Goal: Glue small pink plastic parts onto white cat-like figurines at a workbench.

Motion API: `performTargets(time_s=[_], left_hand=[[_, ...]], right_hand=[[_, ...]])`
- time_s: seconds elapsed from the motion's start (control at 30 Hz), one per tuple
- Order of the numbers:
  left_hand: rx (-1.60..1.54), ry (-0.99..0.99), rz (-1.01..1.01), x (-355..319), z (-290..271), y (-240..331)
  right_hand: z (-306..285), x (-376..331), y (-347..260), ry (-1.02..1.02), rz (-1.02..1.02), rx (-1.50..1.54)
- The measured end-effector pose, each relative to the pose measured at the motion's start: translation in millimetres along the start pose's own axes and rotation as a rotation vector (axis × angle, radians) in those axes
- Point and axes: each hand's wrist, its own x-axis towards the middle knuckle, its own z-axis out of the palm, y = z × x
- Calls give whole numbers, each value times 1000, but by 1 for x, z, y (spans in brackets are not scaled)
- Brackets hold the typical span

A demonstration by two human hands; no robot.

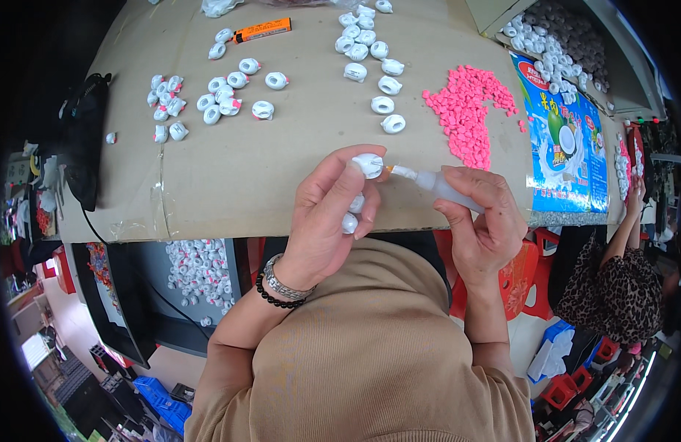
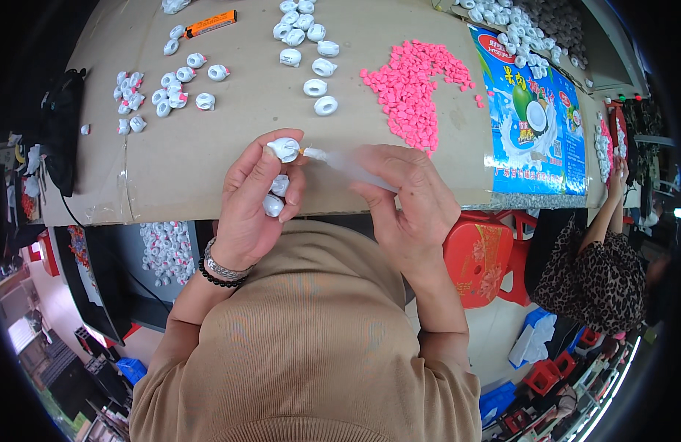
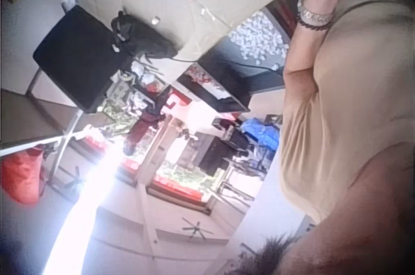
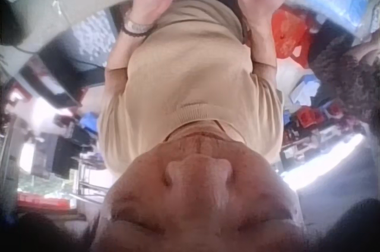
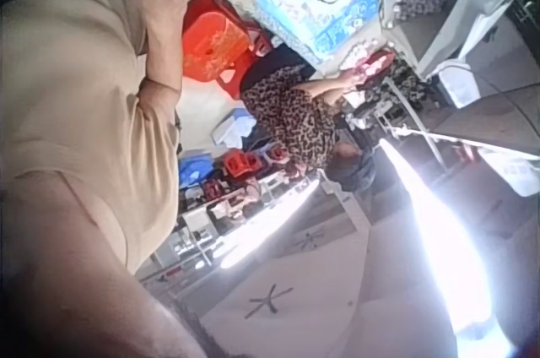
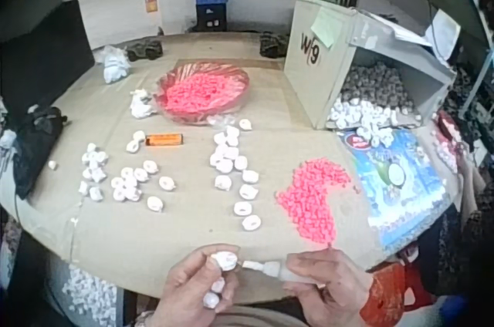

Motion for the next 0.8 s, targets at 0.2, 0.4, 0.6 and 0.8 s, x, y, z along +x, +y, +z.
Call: performTargets(time_s=[0.2,0.4,0.6,0.8], left_hand=[[3,14,2,-1,3,0],[0,16,2,0,2,-1],[0,22,6,-1,1,0],[-19,32,14,-1,2,1]], right_hand=[[0,0,-1,3,20,4],[2,1,-1,6,1,-3],[0,2,-2,12,-14,-32],[-2,2,-1,8,-12,-47]])
